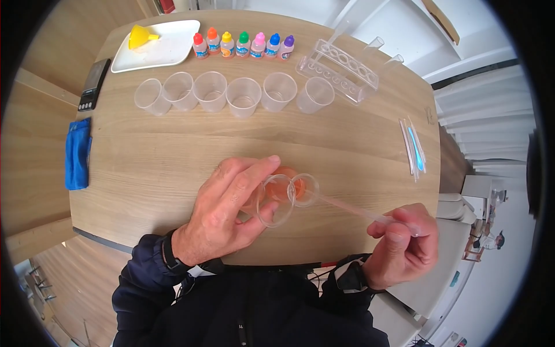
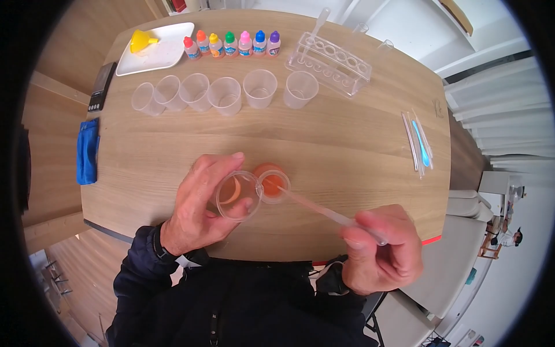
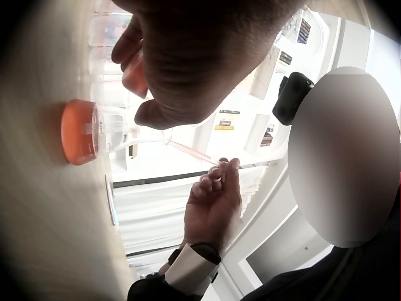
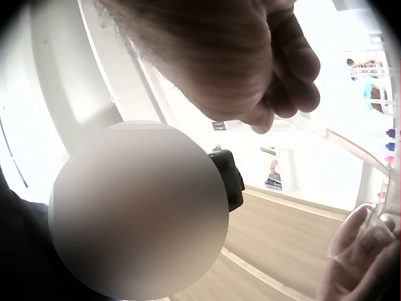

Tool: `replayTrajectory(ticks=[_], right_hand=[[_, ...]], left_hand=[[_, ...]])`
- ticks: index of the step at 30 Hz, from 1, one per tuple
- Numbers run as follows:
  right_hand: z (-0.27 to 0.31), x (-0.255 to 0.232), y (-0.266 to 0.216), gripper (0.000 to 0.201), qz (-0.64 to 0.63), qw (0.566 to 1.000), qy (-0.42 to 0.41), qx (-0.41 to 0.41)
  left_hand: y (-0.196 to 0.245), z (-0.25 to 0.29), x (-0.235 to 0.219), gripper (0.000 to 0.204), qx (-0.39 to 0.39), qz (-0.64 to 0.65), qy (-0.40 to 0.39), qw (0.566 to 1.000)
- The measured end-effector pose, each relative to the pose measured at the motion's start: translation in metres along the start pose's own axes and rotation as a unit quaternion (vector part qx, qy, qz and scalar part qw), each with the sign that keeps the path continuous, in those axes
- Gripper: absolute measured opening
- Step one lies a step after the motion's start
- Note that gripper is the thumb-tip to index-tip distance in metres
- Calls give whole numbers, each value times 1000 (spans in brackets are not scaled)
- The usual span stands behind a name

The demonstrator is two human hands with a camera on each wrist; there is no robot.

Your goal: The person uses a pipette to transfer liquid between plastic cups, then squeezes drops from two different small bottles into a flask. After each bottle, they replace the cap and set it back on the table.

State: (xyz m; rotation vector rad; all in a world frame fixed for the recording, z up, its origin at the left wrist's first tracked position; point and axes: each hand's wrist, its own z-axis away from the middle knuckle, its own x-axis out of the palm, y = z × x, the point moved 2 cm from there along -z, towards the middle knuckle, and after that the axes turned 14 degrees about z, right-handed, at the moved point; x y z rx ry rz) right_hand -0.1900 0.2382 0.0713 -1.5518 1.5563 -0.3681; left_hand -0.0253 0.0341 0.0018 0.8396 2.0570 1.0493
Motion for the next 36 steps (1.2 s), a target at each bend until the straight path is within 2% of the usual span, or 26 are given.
replayTrajectory(ticks=[4, 7, 10, 11, 15, 21, 30, 36], right_hand=[[2, 7, -5, 28, 2, 1000, -10, -4], [-1, 3, -2, 27, 34, 998, 7, -58], [-4, -8, -4, 25, -49, 998, 39, -22], [-6, -10, -5, 23, -72, 996, 42, -35], [-3, 4, -16, 25, -112, 992, -34, -47], [-1, 44, -21, 40, 5, 985, -122, -121], [-2, 51, -21, 48, 35, 974, -172, -145], [-4, 53, -18, 50, 16, 972, -174, -158]], left_hand=[[0, 0, 0, 70, -3, 0, -1, 1000], [0, 0, 0, 70, 0, 1, 0, 1000], [1, 0, -1, 70, 4, -1, 0, 1000], [1, 0, -1, 70, 4, -2, 0, 1000], [0, 0, 1, 70, 3, 2, 2, 1000], [2, -5, 1, 74, 29, 0, 15, 999], [2, -4, 1, 75, 17, 4, 13, 1000], [2, -4, 0, 77, 18, 4, 9, 1000]])
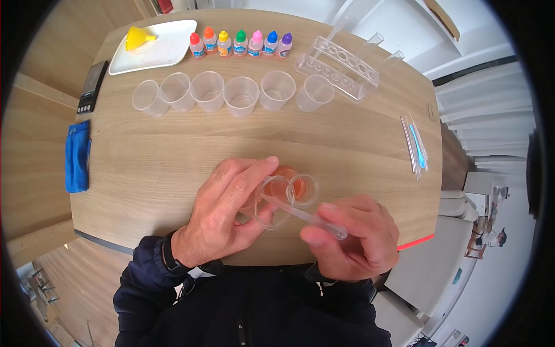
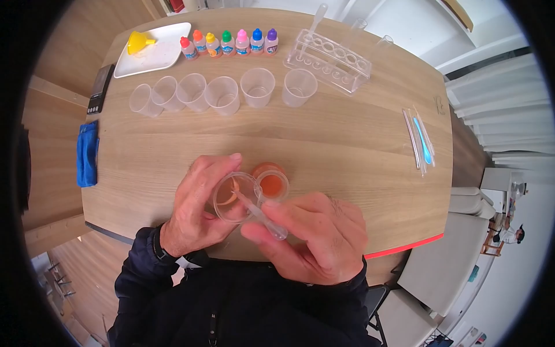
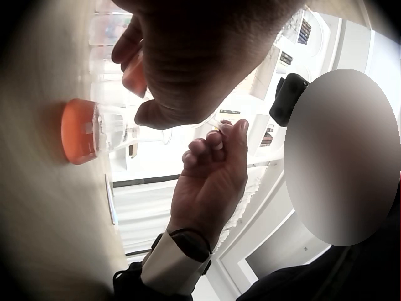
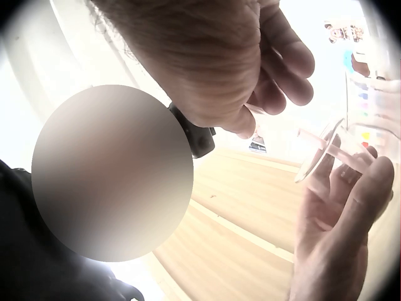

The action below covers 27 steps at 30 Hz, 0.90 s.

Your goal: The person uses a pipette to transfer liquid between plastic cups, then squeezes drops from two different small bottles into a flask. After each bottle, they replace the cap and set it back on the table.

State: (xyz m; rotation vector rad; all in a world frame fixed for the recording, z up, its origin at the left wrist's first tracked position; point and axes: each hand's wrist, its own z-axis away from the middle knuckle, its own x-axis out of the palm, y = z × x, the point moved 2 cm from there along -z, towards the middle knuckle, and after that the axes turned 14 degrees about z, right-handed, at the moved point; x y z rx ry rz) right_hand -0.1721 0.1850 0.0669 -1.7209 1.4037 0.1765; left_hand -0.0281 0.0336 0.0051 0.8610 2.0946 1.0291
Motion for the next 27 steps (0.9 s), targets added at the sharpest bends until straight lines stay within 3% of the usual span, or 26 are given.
replayTrajectory(ticks=[27], right_hand=[[0, -1, 2, 51, -29, 999, -11, 10]], left_hand=[[-1, 0, 0, 77, -1, 1, -3, 1000]])
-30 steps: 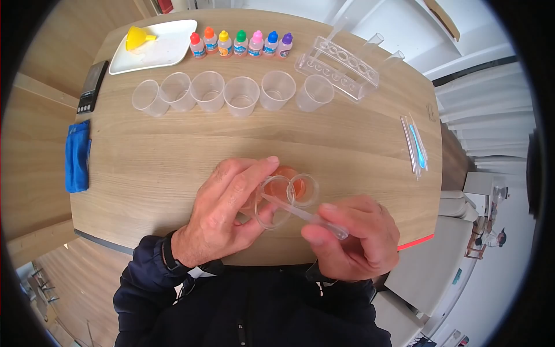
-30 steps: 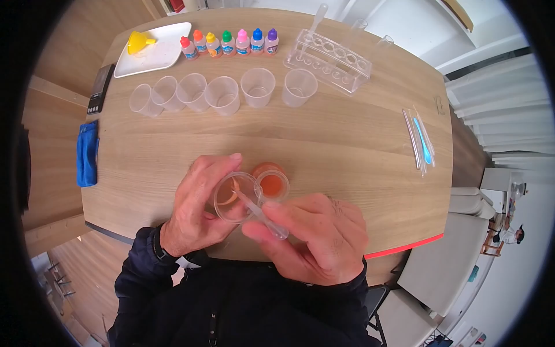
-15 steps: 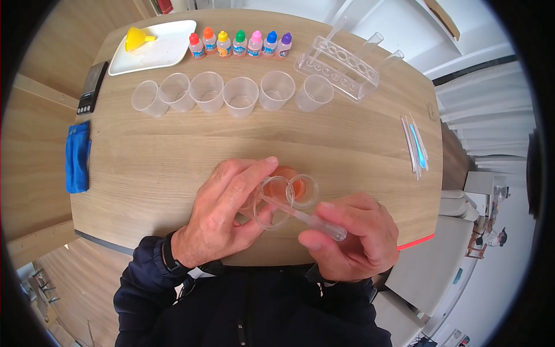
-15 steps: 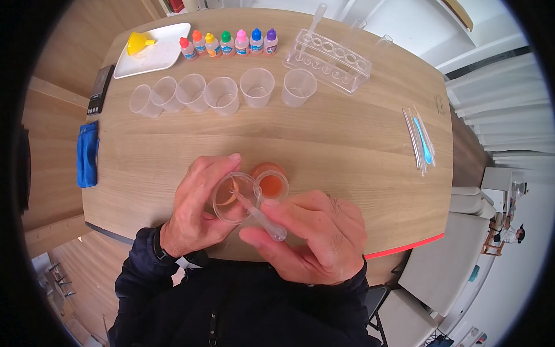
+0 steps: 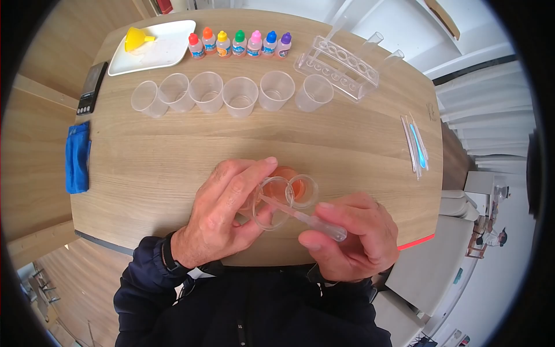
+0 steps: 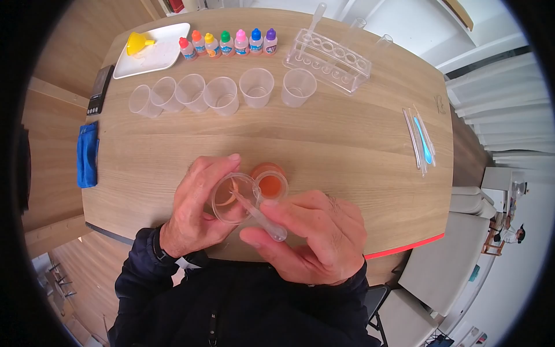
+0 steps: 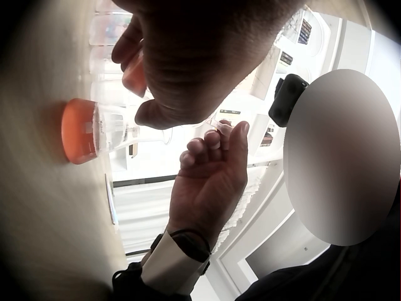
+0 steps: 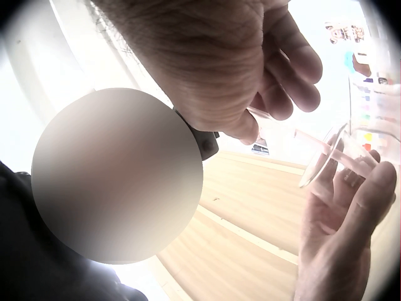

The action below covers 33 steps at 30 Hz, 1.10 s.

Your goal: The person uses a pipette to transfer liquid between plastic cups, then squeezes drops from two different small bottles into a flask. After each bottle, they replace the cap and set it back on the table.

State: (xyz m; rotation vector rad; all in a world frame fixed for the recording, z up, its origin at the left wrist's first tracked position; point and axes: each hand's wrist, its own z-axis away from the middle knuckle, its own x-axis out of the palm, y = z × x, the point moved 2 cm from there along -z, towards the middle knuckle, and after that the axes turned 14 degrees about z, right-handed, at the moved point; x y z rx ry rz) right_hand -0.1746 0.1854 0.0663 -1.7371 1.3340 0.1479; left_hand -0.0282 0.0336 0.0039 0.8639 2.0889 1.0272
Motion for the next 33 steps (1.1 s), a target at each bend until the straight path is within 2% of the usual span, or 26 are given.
replayTrajectory(ticks=[5, 8, 10, 12, 16, 25, 28, 31, 33], right_hand=[[10, -15, 6, 47, -50, 998, 31, 22], [20, -35, 3, 45, -112, 983, 133, 66], [22, -47, 4, 46, -100, 974, 187, 81], [22, -56, 6, 49, -34, 975, 208, 76], [26, -50, 11, 40, -16, 972, 201, 118], [26, -41, 12, 26, 25, 979, 176, 94], [22, -48, 8, 22, -44, 970, 221, 87], [16, -53, 1, 21, -117, 971, 200, 58], [15, -42, -2, 26, -100, 978, 177, 40]], left_hand=[[1, -1, 0, 77, 3, 0, 1, 1000], [0, 1, -1, 74, 1, 0, 1, 1000], [-2, 5, -1, 70, -12, -1, -9, 1000], [-2, 4, -1, 70, -11, -3, -9, 1000], [0, 3, -1, 69, -18, -7, -12, 1000], [-1, 4, -1, 69, -18, -5, -12, 1000], [-1, 3, -2, 69, -7, -6, -11, 1000], [2, -1, 0, 76, 10, 0, 5, 1000], [2, -1, 0, 76, 6, 0, 5, 1000]])
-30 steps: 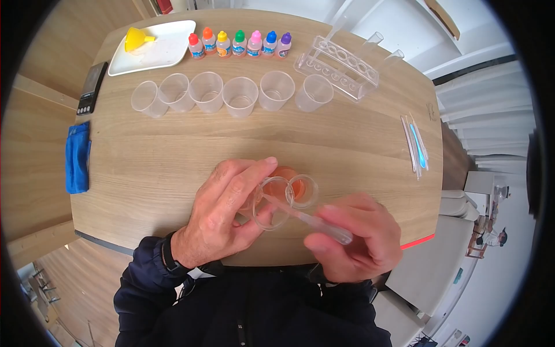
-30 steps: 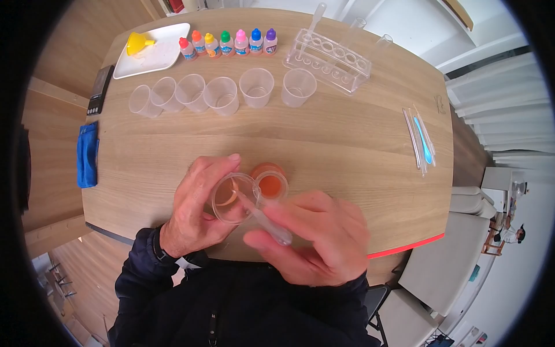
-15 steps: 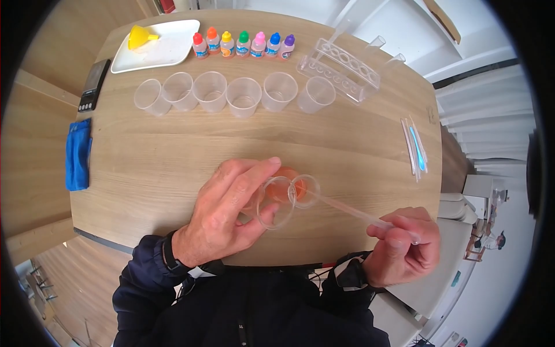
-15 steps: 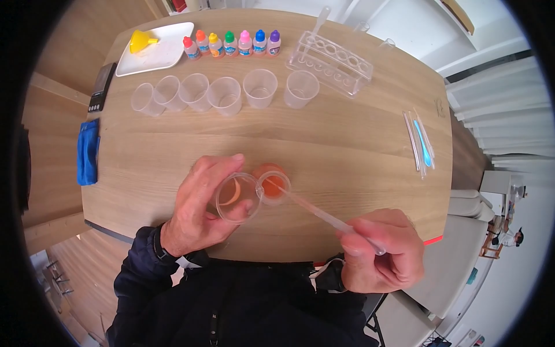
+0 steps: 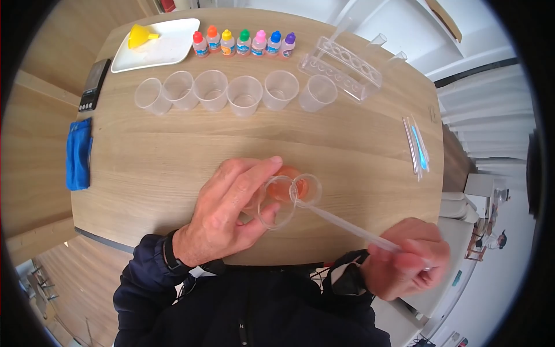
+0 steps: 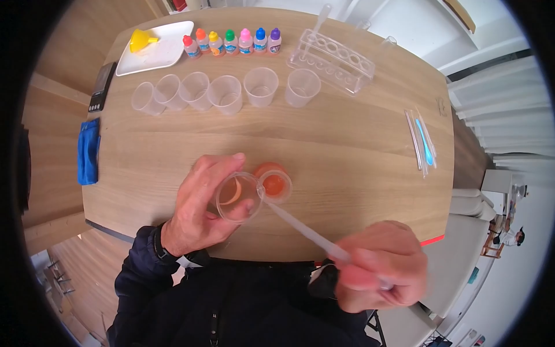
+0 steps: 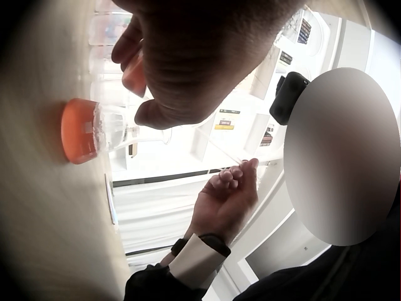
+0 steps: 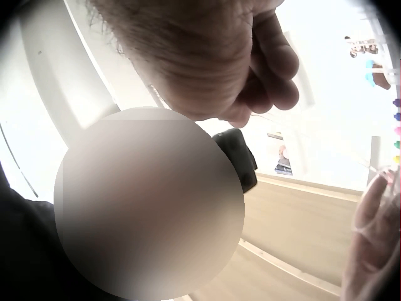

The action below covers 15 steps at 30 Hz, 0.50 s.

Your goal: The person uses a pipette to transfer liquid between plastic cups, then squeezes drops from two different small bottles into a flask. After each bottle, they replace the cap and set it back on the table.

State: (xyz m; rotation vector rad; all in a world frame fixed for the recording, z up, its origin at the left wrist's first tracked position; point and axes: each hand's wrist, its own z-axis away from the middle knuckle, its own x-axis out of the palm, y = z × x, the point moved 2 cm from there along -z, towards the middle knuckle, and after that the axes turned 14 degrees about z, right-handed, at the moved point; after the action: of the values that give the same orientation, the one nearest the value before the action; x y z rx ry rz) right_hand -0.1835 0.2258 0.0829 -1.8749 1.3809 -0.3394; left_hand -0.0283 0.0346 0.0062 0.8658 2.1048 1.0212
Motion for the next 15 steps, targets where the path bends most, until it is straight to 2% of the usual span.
replayTrajectory(ticks=[5, 11, 15], right_hand=[[3, 32, -2, 31, 133, 982, -131, -39], [8, 50, 5, 32, 144, 980, -128, -56], [0, 48, 3, 42, 130, 975, -167, -66]], left_hand=[[-1, 0, 0, 76, 2, 2, 0, 1000], [-2, 1, 0, 76, -5, 8, -1, 1000], [-1, 0, 0, 76, -5, 4, -2, 1000]])
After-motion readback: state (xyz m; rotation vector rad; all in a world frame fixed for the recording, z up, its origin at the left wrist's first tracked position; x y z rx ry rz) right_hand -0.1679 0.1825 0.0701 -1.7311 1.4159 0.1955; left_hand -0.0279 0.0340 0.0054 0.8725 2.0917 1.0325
